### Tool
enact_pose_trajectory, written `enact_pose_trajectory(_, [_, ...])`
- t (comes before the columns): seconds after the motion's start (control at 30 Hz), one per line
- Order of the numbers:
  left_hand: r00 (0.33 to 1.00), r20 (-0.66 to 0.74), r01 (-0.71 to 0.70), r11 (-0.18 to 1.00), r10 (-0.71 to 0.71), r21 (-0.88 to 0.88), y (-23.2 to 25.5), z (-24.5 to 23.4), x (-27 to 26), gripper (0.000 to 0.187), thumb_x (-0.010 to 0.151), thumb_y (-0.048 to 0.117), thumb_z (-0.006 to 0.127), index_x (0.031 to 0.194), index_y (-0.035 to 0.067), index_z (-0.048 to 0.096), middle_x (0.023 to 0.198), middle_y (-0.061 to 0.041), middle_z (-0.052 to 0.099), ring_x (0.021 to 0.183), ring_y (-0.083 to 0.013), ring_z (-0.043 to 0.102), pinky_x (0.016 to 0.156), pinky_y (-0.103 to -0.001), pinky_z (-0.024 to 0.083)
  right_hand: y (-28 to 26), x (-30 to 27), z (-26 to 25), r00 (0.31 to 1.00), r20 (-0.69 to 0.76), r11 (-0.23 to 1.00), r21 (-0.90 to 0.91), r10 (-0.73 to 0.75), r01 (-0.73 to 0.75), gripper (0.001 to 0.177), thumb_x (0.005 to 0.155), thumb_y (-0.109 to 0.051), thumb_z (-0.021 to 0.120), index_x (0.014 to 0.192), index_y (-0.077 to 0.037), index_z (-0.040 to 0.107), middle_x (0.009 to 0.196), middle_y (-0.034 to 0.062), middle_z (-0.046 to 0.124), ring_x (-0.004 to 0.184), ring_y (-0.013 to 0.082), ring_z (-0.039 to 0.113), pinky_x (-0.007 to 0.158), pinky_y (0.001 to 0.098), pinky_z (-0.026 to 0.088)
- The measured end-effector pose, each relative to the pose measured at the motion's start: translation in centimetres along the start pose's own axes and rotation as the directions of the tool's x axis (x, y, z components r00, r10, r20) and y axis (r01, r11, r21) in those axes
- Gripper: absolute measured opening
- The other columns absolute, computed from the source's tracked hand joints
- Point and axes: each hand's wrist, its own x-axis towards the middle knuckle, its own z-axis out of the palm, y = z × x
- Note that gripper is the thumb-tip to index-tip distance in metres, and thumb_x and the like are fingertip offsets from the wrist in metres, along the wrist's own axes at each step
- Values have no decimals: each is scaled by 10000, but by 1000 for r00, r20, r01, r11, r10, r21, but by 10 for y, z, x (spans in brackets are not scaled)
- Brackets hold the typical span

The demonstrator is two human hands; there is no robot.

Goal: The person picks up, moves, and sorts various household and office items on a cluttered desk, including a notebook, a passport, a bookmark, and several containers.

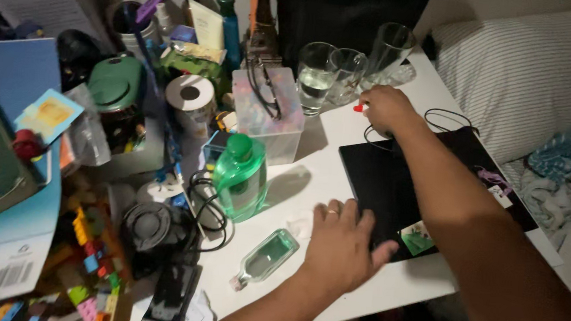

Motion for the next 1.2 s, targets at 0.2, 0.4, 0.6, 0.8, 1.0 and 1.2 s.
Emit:
enact_pose_trajectory(0.2, [979,-194,-30,981,68,194,-10,-17,-27,509,770,391,640,1062,-23,691,1164,-254,595,1116,-490,547,955,-646,388,-29,-32,-41,989,-141,972,222,-49,79,270,864,-168,703,1115,-71,690,1022,192,718,931,357,694,835,444,548])
enact_pose_trajectory(0.4, [998,52,-60,958,47,281,-26,-35,-47,322,911,199,557,1080,-43,683,1088,-229,621,1001,-424,587,942,-571,452,-111,-97,-59,992,7,861,497,-123,103,192,876,-234,740,1012,-101,721,896,119,763,811,255,743,744,364,571])
enact_pose_trajectory(0.6, [990,108,-108,973,87,203,-41,-60,-58,239,895,173,573,1010,-9,676,1046,-202,637,949,-367,605,849,-504,476,-157,-139,-52,933,-110,843,404,-342,356,221,819,-169,753,1002,-60,694,953,146,728,884,342,692,790,420,550])
enact_pose_trajectory(0.8, [992,107,-94,955,66,281,-57,-66,-72,229,891,178,581,993,-12,660,1035,-192,637,958,-356,611,807,-454,488,-175,-149,-58,924,-103,853,359,-368,380,298,764,-192,796,993,-42,679,997,135,703,929,345,668,826,414,532])
enact_pose_trajectory(1.0, [998,-33,-42,958,54,283,-67,-63,-76,351,857,187,586,1098,-55,665,1050,-201,649,974,-365,624,813,-446,502,-178,-136,-103,922,-367,844,450,-122,291,312,841,-237,813,1048,-40,689,1041,95,689,946,254,698,833,359,565])
enact_pose_trajectory(1.2, [986,44,-165,933,159,319,-62,-90,-79,248,853,158,567,989,-15,681,1079,-200,670,972,-359,610,808,-443,503,-213,-92,-120,712,-660,848,213,-241,485,539,799,-245,825,1274,-40,674,1121,184,676,960,343,681,796,425,544])
